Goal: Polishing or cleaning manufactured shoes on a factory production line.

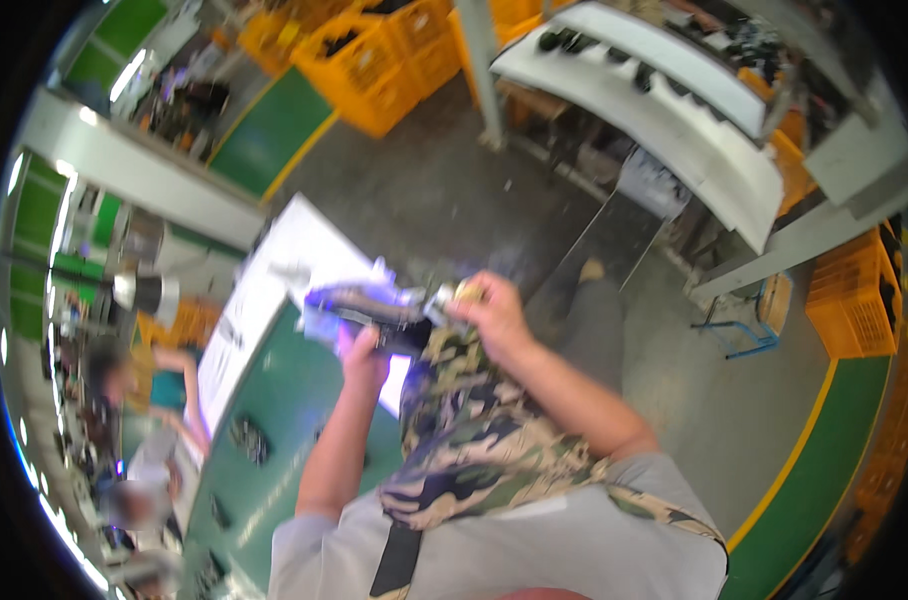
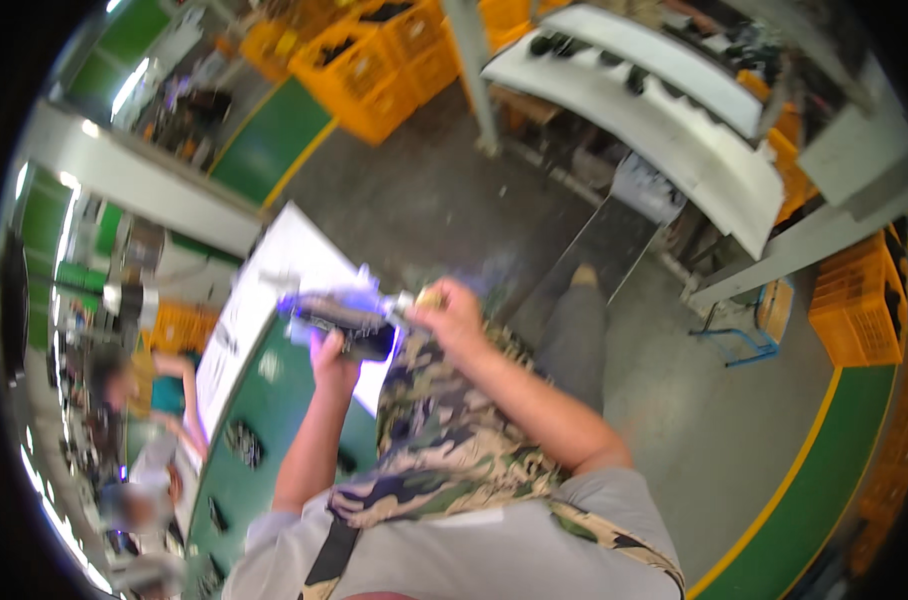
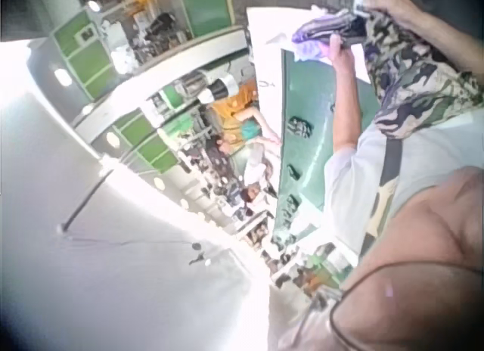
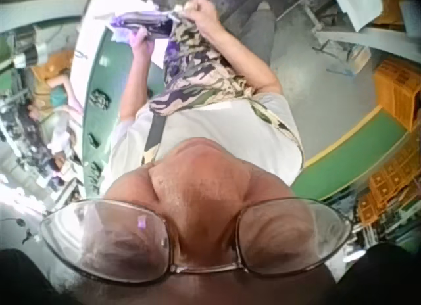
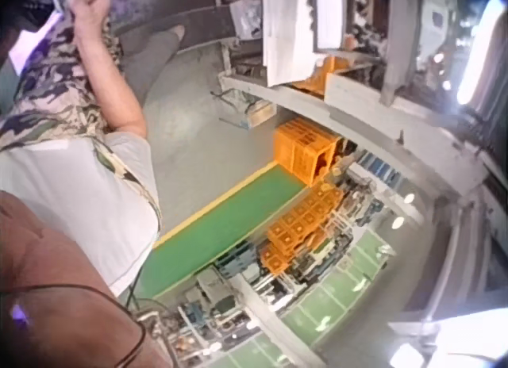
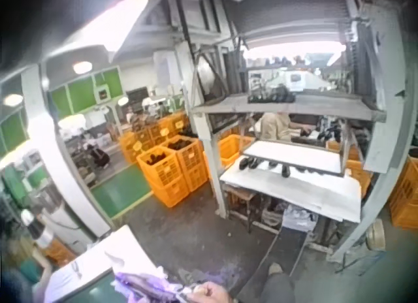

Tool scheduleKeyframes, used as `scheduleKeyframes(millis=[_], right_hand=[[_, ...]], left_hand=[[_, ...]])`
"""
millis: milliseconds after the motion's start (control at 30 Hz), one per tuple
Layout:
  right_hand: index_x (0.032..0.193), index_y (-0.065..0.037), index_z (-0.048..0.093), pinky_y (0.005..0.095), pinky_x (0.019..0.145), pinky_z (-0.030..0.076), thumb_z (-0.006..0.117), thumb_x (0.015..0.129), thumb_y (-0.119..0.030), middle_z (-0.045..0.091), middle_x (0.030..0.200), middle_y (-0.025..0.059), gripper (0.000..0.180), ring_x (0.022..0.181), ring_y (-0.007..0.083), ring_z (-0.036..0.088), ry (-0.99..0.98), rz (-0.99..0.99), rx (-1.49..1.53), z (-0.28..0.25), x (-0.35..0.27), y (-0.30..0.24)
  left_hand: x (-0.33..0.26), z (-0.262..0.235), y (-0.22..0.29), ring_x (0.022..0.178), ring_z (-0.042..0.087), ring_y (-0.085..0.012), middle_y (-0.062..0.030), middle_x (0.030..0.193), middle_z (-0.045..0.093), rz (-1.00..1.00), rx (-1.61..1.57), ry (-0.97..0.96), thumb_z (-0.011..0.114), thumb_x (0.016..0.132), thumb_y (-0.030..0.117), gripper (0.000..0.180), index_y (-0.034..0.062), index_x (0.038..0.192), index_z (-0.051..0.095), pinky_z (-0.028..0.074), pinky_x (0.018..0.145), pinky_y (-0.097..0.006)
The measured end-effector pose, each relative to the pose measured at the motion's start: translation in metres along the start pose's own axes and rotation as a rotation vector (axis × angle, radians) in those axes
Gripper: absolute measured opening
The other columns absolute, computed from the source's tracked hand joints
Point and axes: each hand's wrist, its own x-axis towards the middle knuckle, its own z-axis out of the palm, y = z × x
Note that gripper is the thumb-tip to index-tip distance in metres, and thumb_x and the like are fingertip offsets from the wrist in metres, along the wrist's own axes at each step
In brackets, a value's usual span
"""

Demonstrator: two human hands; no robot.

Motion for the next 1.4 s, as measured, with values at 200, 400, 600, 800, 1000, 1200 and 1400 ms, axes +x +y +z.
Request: scheduleKeyframes(millis=[200, 400, 600, 800, 1000, 1200, 1400], right_hand=[[0.090, -0.007, 0.058, 0.0256, 0.063, 0.047, 0.074, 0.081, -0.001, 0.062, 0.082, 0.0009, 0.020, 0.070, 0.0107, 0.058, 0.061, -0.044, 0.335, -0.024, -0.008, -0.035], [0.090, -0.008, 0.058, 0.0262, 0.059, 0.045, 0.072, 0.083, -0.003, 0.062, 0.083, 0.0012, 0.017, 0.069, 0.0114, 0.058, 0.345, -0.018, 0.393, -0.116, 0.022, 0.021], [0.088, -0.007, 0.059, 0.0267, 0.057, 0.045, 0.073, 0.081, -0.003, 0.063, 0.078, 0.0012, 0.016, 0.064, 0.0116, 0.058, 0.492, 0.048, 0.339, -0.171, 0.031, 0.070], [0.084, -0.007, 0.061, 0.0262, 0.053, 0.040, 0.076, 0.079, -0.004, 0.061, 0.073, 0.0012, 0.016, 0.060, 0.0110, 0.054, 0.455, 0.136, 0.265, -0.203, 0.048, 0.078], [0.084, -0.008, 0.061, 0.0268, 0.052, 0.040, 0.076, 0.079, -0.006, 0.061, 0.073, 0.0006, 0.016, 0.058, 0.0113, 0.053, 0.437, 0.163, 0.248, -0.203, 0.057, 0.078], [0.087, -0.009, 0.060, 0.0272, 0.052, 0.041, 0.077, 0.077, -0.006, 0.061, 0.075, 0.0007, 0.019, 0.059, 0.0112, 0.054, 0.410, 0.165, 0.265, -0.207, 0.048, 0.087], [0.089, -0.011, 0.060, 0.0266, 0.048, 0.043, 0.073, 0.077, -0.003, 0.061, 0.074, 0.0007, 0.019, 0.059, 0.0121, 0.056, 0.452, 0.165, 0.202, -0.215, 0.053, 0.098]], left_hand=[[0.049, 0.056, 0.023, 0.114, 0.058, -0.0276, -0.0125, 0.121, 0.055, 0.048, 0.235, -0.014, 0.083, 0.070, 0.012, 0.083, 0.0015, 0.139, 0.039, 0.046, 0.103, -0.042], [0.142, 0.170, 0.059, 0.110, 0.057, -0.0227, -0.0091, 0.119, 0.056, 0.288, 0.404, -0.122, 0.079, 0.072, 0.008, 0.072, 0.0021, 0.135, 0.044, 0.046, 0.099, -0.035], [0.258, 0.345, 0.103, 0.098, 0.063, -0.0215, -0.0080, 0.109, 0.062, 0.581, 0.386, -0.303, 0.080, 0.079, 0.008, 0.052, 0.0025, 0.123, 0.053, 0.052, 0.090, -0.035], [0.323, 0.518, 0.120, 0.090, 0.069, -0.0248, -0.0129, 0.102, 0.070, 0.796, 0.662, -0.493, 0.084, 0.077, 0.014, 0.048, -0.0018, 0.115, 0.060, 0.057, 0.081, -0.034], [0.309, 0.621, 0.092, 0.087, 0.071, -0.0229, -0.0146, 0.103, 0.073, 0.728, 1.238, -0.430, 0.085, 0.075, 0.030, 0.061, -0.0031, 0.122, 0.065, 0.055, 0.081, -0.036], [0.341, 0.628, 0.051, 0.086, 0.071, -0.0204, -0.0140, 0.093, 0.075, 0.843, 1.419, -0.432, 0.082, 0.078, 0.031, 0.041, 0.0019, 0.105, 0.074, 0.054, 0.080, -0.035], [0.232, 0.484, 0.038, 0.092, 0.069, -0.0276, -0.0213, 0.104, 0.070, 0.666, 0.636, -0.768, 0.081, 0.079, 0.012, 0.049, -0.0087, 0.118, 0.061, 0.055, 0.082, -0.034]])
